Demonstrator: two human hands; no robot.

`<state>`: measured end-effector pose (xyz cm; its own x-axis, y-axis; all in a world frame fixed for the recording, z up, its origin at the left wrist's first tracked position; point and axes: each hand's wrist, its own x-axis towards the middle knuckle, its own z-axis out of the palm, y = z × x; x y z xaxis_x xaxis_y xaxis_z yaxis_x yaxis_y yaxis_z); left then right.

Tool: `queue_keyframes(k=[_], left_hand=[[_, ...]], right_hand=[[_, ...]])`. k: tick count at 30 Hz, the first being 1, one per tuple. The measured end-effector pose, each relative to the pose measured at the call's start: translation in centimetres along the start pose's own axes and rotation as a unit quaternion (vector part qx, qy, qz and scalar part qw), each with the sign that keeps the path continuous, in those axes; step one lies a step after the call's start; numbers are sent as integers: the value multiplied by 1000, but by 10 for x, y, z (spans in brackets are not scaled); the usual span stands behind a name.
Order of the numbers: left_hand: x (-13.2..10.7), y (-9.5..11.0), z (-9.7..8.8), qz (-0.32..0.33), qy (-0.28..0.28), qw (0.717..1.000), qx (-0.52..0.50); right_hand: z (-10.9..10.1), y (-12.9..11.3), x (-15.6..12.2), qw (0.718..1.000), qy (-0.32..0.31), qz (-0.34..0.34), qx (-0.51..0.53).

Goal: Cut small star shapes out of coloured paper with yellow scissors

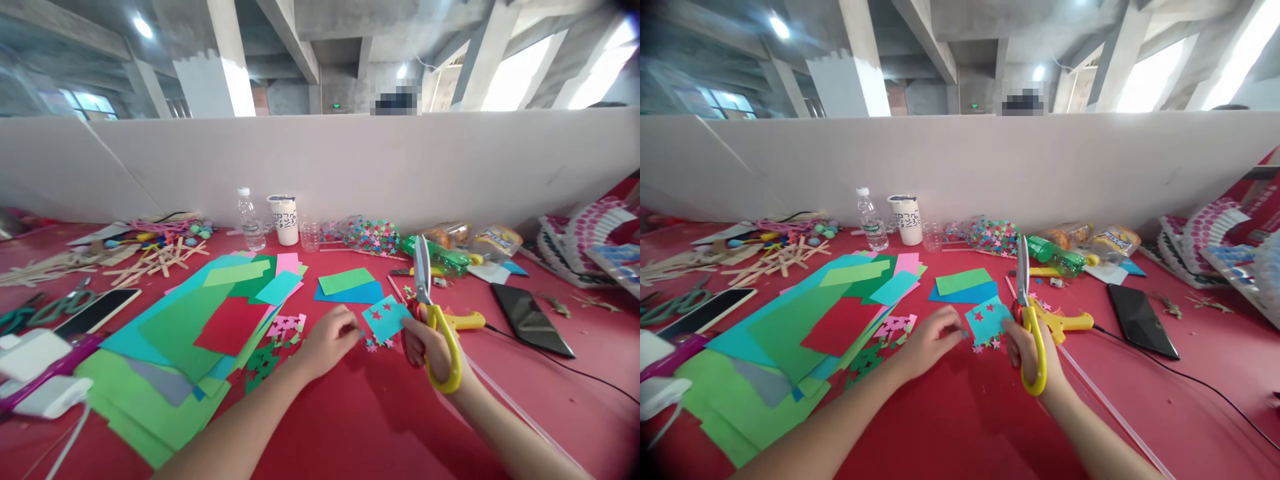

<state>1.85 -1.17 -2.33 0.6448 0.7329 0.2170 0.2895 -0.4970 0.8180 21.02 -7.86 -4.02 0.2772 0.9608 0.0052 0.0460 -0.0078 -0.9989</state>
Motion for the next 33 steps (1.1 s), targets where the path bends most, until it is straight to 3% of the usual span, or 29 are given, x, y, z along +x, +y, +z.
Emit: queue_keyframes(k=[4, 8, 17, 21, 24, 26, 28, 33], left_hand=[[-1, -3, 12, 50, -66, 983, 166], [0, -7, 19, 51, -65, 974, 209], [-2, -6, 17, 21, -10, 992, 126], [-1, -3, 13, -11, 8, 1000, -24], [-1, -4, 7, -61, -51, 971, -224], [-2, -4, 4, -78, -103, 946, -297], [-3, -2, 4, -93, -122, 943, -294], [-4, 2, 10, -122, -106, 953, -255]], right_hand=[[-2, 3, 8, 999, 46, 0, 24], [1, -4, 3, 999, 46, 5, 17], [3, -9, 0, 998, 55, -2, -15], [5, -7, 2, 1000, 19, -5, -23], [7, -11, -1, 999, -21, -8, -36], [8, -14, -5, 998, -45, -15, -42], [8, -16, -9, 997, -63, -22, -45], [10, -14, -10, 996, -72, -20, -49]])
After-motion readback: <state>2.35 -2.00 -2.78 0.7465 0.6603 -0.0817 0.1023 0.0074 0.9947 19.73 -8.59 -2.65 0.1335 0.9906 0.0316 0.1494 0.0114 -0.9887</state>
